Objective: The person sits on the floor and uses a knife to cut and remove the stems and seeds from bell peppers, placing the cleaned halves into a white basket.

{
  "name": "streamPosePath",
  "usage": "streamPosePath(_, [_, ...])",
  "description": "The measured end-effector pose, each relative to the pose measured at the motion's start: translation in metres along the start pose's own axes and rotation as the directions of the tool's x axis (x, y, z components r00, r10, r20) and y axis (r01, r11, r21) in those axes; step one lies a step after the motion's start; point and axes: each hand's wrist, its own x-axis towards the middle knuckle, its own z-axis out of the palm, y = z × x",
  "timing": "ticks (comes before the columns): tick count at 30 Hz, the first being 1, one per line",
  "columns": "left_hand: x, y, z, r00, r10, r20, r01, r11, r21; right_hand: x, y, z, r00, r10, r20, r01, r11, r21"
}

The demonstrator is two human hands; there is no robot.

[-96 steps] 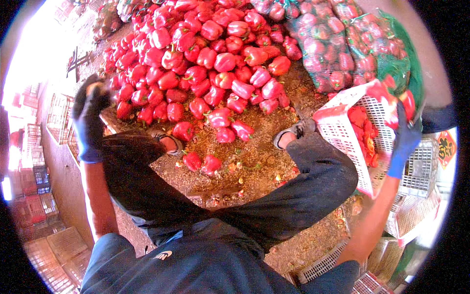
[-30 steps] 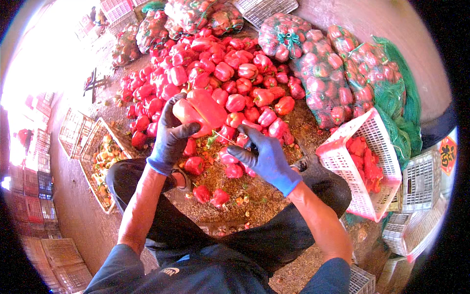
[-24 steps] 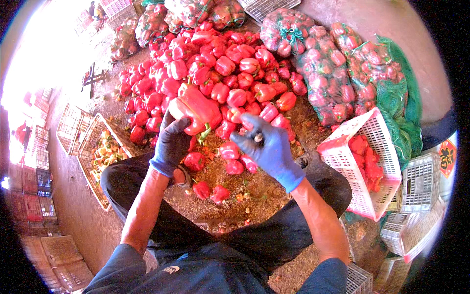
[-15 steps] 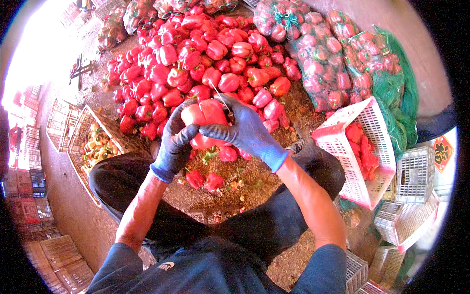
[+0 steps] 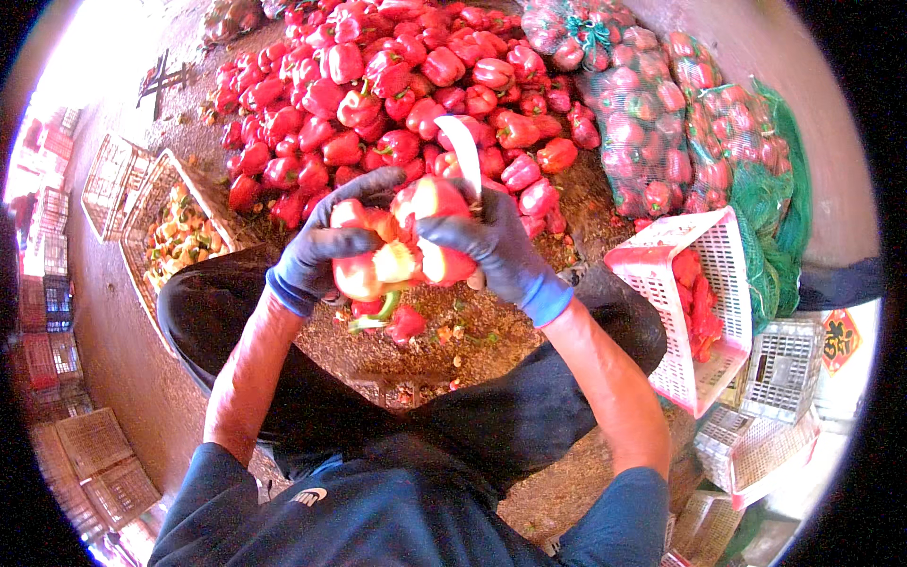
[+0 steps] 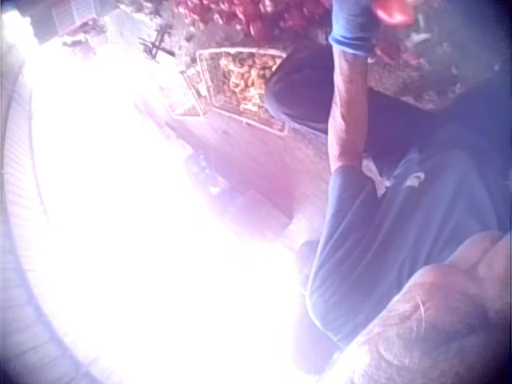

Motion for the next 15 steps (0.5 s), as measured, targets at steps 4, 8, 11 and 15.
streamPosePath(4, [0.003,-0.005,-0.003,0.998,0.052,-0.035,-0.056,0.992,-0.113,0.004,-0.001,-0.01,1.0,-0.015,-0.022,0.014,0.999,-0.044])
streamPosePath(8, [0.008,-0.021,-0.027,0.908,-0.11,-0.404,0.17,0.978,0.117,0.006,-0.001,-0.008,0.975,-0.137,-0.176,0.12,0.987,-0.105])
streamPosePath(11, [0.008,-0.046,-0.013,0.853,-0.254,-0.456,0.284,0.959,-0.003,0.007,0.001,-0.011,0.957,-0.203,-0.209,0.146,0.955,-0.26])
streamPosePath(15, [0.008,-0.06,-0.015,0.834,-0.324,-0.447,0.294,0.946,-0.138,0.007,0.015,-0.01,0.924,-0.361,-0.122,0.257,0.826,-0.502])
